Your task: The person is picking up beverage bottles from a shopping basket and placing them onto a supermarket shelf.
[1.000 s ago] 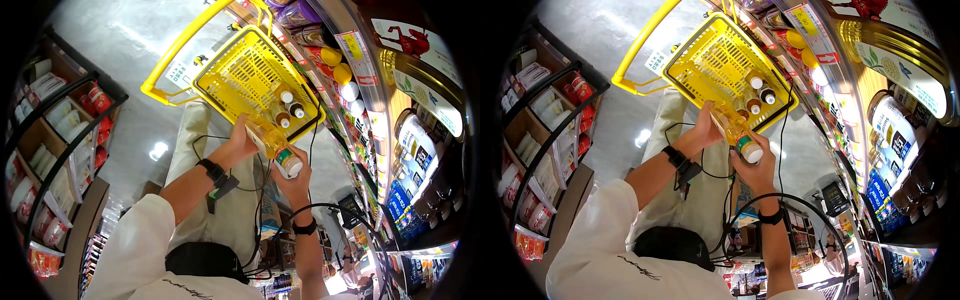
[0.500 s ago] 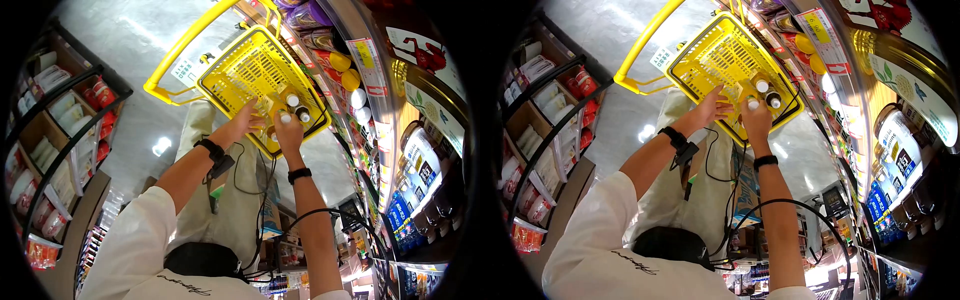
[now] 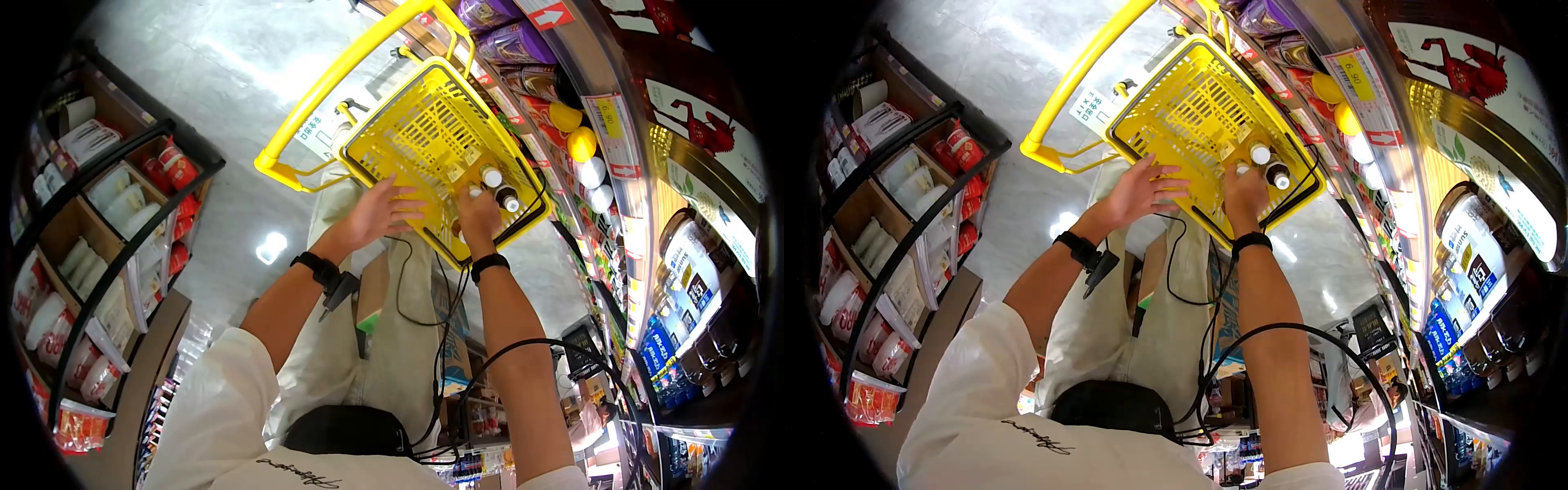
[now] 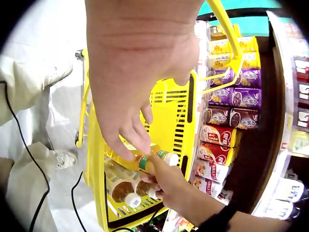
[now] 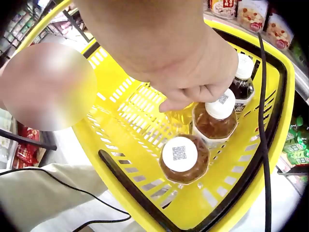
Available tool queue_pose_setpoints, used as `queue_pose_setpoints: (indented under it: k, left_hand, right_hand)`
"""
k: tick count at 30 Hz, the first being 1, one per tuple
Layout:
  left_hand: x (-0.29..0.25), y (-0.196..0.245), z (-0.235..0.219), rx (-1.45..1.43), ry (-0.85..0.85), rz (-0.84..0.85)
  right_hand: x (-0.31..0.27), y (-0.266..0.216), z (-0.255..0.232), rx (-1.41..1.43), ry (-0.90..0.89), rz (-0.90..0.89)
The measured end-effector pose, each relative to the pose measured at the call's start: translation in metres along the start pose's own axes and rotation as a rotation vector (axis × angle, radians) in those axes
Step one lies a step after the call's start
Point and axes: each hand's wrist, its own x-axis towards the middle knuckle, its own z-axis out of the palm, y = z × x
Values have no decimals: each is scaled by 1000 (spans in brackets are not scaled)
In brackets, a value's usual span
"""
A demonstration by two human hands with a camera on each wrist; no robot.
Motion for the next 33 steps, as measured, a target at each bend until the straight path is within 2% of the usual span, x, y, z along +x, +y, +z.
queue_pose_setpoints:
  k: [7,9,11,13,15,16,18,19,20,22,23,24,25,26,27,28,29,30,31,32,33]
  left_hand:
    - [-9,4,-5,-11,12,-1]
    - [-12,5,-5,-8,5,1]
    - [-16,6,-3,0,-5,6]
    - [-25,9,1,29,11,10]
    - [-37,17,9,65,-7,32]
    - [-47,20,16,116,-14,69]
    - [-65,27,26,183,-55,136]
    - [-79,33,39,215,-94,157]
    - [-95,40,53,274,-54,230]
    - [-109,50,82,345,-1,379]
    - [-110,54,90,353,17,444]
    - [-131,61,125,426,-5,585]
    - [-155,69,164,445,-16,684]
    - [-168,74,198,446,-65,791]
    - [-180,77,231,444,-116,894]
    - [-198,82,269,519,-120,1087]
    - [-219,92,308,587,-123,1286]
    - [-245,103,346,710,-7,1511]
    - [-271,116,382,825,123,1736]
    - [-291,129,411,905,237,1950]
    - [-307,141,436,982,363,2157]
  right_hand:
    - [1,14,11,58,-46,-66]
    - [4,26,26,126,23,-152]
    - [2,31,23,134,16,-208]
    - [-10,34,15,339,12,-307]
    - [-33,39,4,447,74,-314]
    - [-43,45,-2,476,25,-286]
    - [-73,60,-30,323,0,-230]
    - [-92,70,-50,370,-28,-197]
    - [-114,84,-61,436,103,-262]
    - [-139,124,-79,319,123,-202]
    - [-156,139,-92,407,138,-155]
    - [-169,160,-102,448,184,-170]
    - [-174,193,-91,442,265,-162]
    - [-184,218,-93,536,190,-54]
    - [-191,249,-83,587,256,-37]
    - [-216,253,-105,603,287,-19]
    - [-215,290,-80,732,205,103]
    - [-218,320,-63,733,148,140]
    - [-223,339,-46,825,76,249]
    - [-220,376,-7,672,50,134]
    - [-197,434,79,607,141,-27]
